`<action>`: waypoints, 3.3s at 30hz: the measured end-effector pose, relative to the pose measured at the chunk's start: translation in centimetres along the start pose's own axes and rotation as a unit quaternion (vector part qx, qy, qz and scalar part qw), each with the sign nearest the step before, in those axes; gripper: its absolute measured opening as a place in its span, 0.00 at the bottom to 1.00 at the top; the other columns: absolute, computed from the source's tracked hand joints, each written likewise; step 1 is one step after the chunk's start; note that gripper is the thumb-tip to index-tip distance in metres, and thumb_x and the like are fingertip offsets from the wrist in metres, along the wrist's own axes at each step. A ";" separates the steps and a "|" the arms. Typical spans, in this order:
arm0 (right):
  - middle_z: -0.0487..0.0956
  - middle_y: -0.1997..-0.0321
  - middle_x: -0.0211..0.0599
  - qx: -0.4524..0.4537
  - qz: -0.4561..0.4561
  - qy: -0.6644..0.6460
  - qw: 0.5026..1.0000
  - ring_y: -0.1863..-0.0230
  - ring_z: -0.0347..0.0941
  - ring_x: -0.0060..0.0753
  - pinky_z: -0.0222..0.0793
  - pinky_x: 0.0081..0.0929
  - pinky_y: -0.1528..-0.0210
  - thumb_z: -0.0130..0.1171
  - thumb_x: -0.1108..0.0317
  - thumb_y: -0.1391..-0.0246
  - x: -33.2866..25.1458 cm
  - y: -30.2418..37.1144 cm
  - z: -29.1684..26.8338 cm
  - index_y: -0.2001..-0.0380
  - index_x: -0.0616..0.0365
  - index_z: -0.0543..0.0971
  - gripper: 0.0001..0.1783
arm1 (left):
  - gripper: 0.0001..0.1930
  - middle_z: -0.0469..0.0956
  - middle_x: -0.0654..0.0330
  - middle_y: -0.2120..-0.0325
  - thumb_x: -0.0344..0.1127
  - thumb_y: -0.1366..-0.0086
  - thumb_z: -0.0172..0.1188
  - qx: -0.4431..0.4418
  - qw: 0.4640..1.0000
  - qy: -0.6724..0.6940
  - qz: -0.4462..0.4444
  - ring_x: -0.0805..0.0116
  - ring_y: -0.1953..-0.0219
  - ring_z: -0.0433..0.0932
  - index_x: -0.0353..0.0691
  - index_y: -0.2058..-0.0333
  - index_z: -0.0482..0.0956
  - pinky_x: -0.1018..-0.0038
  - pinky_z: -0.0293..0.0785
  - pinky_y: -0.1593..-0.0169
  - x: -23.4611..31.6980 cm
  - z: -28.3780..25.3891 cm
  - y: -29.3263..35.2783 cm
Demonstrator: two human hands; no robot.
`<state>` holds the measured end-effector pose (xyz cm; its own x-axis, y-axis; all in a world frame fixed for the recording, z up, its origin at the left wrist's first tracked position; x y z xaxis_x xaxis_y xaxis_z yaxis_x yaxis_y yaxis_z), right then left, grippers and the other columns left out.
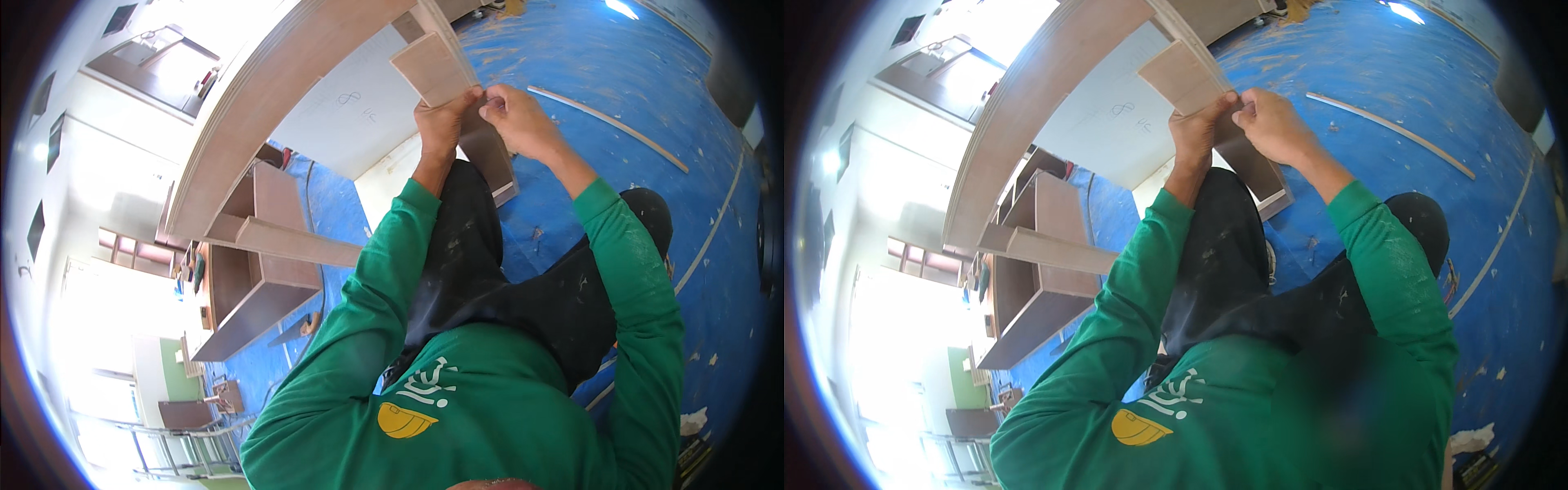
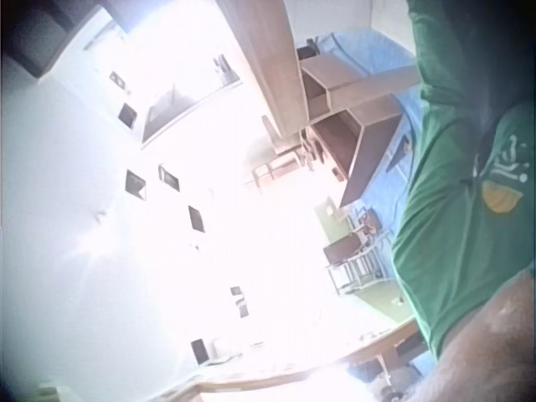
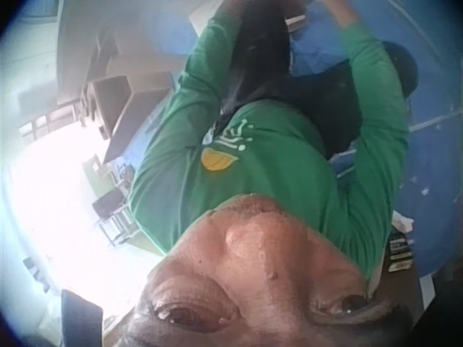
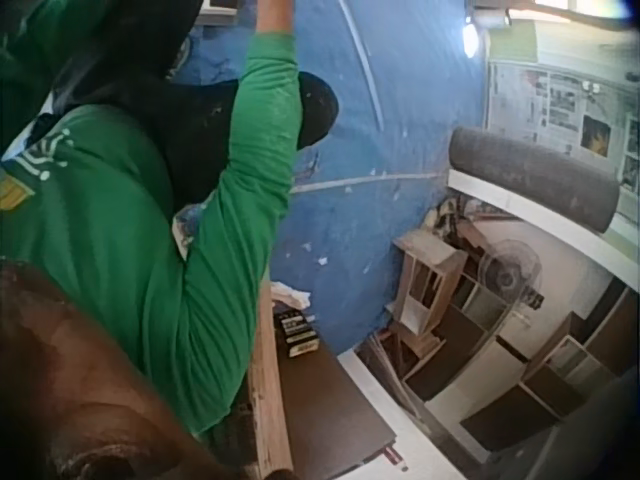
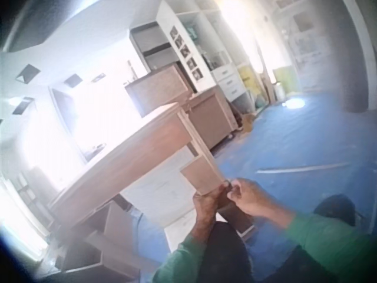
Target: The person assembles a wooden cabinet by attaching a side panel, sanding edges with a sanding block, and fitting a drawer front. They handle wooden panels, a sanding block, and a cordless drill in a workshop with blue floor protection.
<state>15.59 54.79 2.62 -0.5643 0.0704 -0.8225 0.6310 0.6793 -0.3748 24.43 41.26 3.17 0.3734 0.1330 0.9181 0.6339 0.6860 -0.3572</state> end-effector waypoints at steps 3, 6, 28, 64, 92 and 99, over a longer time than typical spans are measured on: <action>0.82 0.56 0.54 -0.006 -0.006 0.019 1.000 0.53 0.79 0.55 0.74 0.45 0.49 0.62 0.59 0.39 -0.1 -0.5 0.4 0.54 0.64 0.78 0.19 | 0.10 0.87 0.62 0.68 0.31 0.44 0.77 -0.013 1.000 -0.014 -0.003 0.74 0.67 0.82 0.37 0.65 0.88 0.74 0.78 0.61 -0.2 -0.8 0.0; 0.81 0.55 0.52 -0.024 -0.005 0.005 1.000 0.53 0.79 0.52 0.73 0.44 0.49 0.63 0.60 0.39 -0.7 0.0 1.3 0.52 0.64 0.77 0.19 | 0.09 0.87 0.62 0.68 0.30 0.44 0.75 -0.015 0.999 -0.020 0.041 0.74 0.67 0.83 0.36 0.64 0.87 0.74 0.79 0.61 -0.6 -1.5 0.6; 0.77 0.53 0.60 -0.028 0.041 0.056 0.997 0.48 0.76 0.62 0.71 0.50 0.45 0.61 0.57 0.36 -7.8 7.5 -13.8 0.47 0.67 0.70 0.25 | 0.17 0.85 0.63 0.64 0.34 0.47 0.82 0.021 0.985 -0.131 0.108 0.74 0.60 0.80 0.35 0.60 0.87 0.73 0.77 0.52 -1.1 -0.6 0.6; 0.85 0.61 0.59 -0.002 0.007 0.194 0.981 0.55 0.84 0.58 0.80 0.51 0.57 0.58 0.64 0.43 1.6 4.9 -8.1 0.60 0.71 0.84 0.18 | 0.21 0.83 0.54 0.57 0.31 0.42 0.78 -0.038 0.990 -0.086 0.107 0.64 0.56 0.81 0.28 0.53 0.82 0.68 0.81 0.47 -2.0 -0.1 1.2; 0.84 0.64 0.59 -0.023 -0.020 0.164 0.986 0.62 0.84 0.56 0.78 0.52 0.62 0.56 0.69 0.47 -1.4 5.2 -8.8 0.66 0.72 0.85 0.15 | 0.28 0.80 0.57 0.50 0.31 0.43 0.76 -0.199 0.980 0.005 0.011 0.64 0.49 0.79 0.32 0.44 0.77 0.64 0.73 0.36 -5.4 -4.6 -4.7; 0.84 0.61 0.59 -0.020 -0.012 0.158 0.987 0.59 0.83 0.56 0.78 0.51 0.60 0.57 0.66 0.45 -0.9 5.2 -8.9 0.62 0.71 0.82 0.17 | 0.27 0.80 0.58 0.51 0.31 0.43 0.76 -0.202 0.979 0.004 0.000 0.63 0.48 0.78 0.33 0.45 0.77 0.63 0.73 0.36 -5.5 -4.4 -4.6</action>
<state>14.62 64.78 5.18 -0.7205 0.2736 -0.6371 0.5977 0.7109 -0.3707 22.45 34.18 -1.04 0.3767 0.1264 0.9177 0.8502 0.3463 -0.3966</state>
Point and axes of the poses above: each hand's wrist, its own y-axis away from the middle knuckle, its own z-axis out of the palm, x = y × z, the point moved 3 cm from there along -y, towards the middle knuckle
